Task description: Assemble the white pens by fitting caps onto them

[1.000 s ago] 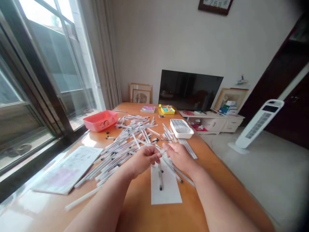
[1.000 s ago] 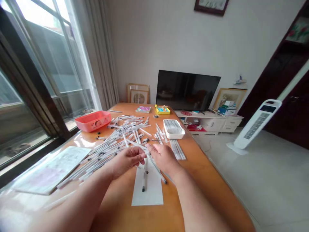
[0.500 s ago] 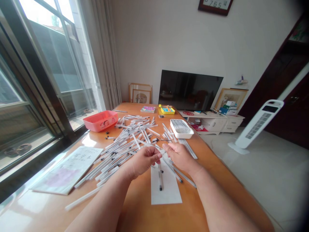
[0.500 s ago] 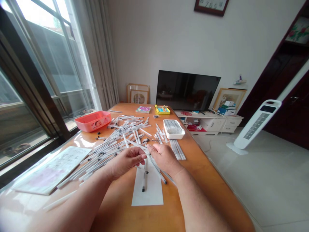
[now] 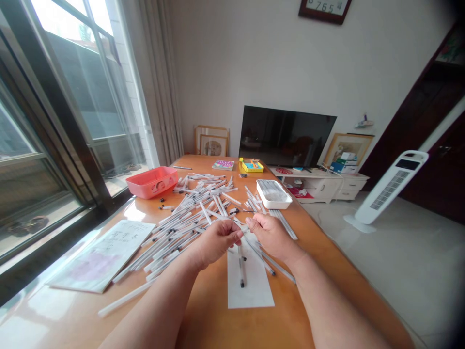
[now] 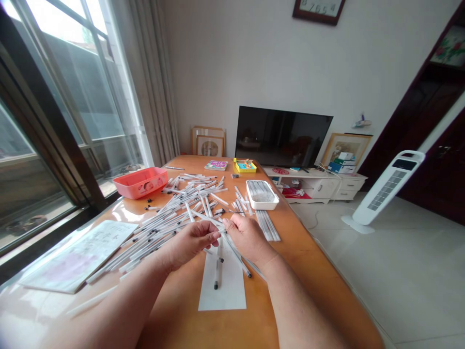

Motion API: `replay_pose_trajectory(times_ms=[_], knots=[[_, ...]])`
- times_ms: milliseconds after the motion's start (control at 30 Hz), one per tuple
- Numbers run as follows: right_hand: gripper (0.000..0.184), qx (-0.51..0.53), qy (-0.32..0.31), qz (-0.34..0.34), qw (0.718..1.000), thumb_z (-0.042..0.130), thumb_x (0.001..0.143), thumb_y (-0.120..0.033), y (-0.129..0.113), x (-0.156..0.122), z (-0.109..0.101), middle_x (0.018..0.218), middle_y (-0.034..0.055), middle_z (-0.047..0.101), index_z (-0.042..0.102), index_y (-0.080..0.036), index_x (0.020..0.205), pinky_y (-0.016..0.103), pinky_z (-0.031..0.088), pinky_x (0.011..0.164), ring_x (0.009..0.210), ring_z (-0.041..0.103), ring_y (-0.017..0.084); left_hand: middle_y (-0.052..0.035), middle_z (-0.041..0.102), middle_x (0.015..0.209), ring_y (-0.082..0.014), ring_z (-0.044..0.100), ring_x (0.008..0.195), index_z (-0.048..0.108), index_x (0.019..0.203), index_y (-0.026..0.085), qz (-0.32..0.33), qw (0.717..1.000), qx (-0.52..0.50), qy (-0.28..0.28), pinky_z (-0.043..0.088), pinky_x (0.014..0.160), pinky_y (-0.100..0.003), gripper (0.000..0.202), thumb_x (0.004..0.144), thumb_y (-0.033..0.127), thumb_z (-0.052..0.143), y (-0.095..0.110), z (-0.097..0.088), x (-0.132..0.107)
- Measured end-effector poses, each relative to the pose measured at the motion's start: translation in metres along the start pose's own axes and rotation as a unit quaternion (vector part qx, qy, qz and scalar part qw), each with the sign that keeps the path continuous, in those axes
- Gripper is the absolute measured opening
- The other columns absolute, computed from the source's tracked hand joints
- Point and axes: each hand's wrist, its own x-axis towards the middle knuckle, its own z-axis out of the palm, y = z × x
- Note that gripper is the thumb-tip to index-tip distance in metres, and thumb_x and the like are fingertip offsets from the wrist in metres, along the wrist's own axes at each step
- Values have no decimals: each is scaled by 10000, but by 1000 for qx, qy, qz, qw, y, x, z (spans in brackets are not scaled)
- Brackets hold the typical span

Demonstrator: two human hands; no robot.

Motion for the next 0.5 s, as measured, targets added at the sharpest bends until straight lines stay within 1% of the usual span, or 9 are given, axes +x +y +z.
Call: replay_pose_trajectory(times_ms=[100, 167, 233, 300, 400, 500], knots=[[449, 40, -20, 26, 999, 427, 985, -538, 0, 0, -3, 569, -36, 493, 549, -204, 710, 256, 353, 564, 565, 463, 127, -46, 669, 780, -131, 512, 685, 630, 847, 157, -1, 1000, -2, -7, 406, 681, -276, 316, 877, 471, 615, 1, 0, 0], [461, 81, -38, 34, 995, 394, 997, -540, -1, 0, -6, 611, -24, 549, 560, -201, 732, 254, 383, 587, 586, 501, 128, -47, 670, 788, -126, 507, 680, 630, 843, 157, -3, 1000, -12, -10, 404, 674, -270, 323, 885, 477, 603, 1, 0, 0], [424, 110, -52, 29, 992, 420, 995, -518, -3, -1, -7, 690, -9, 613, 579, -198, 767, 252, 412, 621, 632, 537, 130, -48, 673, 794, -120, 498, 666, 633, 850, 156, -9, 1000, -27, -12, 399, 658, -263, 333, 887, 485, 598, 2, -1, -1], [362, 120, -57, 27, 991, 474, 979, -486, -4, -1, -7, 725, -6, 639, 593, -197, 797, 248, 418, 622, 640, 543, 128, -52, 676, 799, -115, 489, 650, 636, 857, 154, -18, 999, -39, -14, 394, 640, -260, 343, 885, 493, 595, 2, -2, -1], [342, 100, -38, 33, 994, 512, 963, -465, -5, -2, -3, 668, -18, 619, 587, -198, 763, 244, 393, 582, 585, 507, 120, -50, 666, 789, -113, 478, 646, 631, 838, 153, -16, 999, -44, -11, 381, 623, -254, 342, 867, 493, 617, 2, -3, -1], [374, 72, -9, 33, 997, 507, 962, -467, -4, -1, 2, 630, -18, 602, 575, -199, 710, 248, 372, 569, 559, 486, 119, -13, 602, 724, -107, 459, 638, 618, 803, 154, 7, 998, -53, 15, 354, 606, -243, 339, 815, 488, 679, -1, -1, 1]])
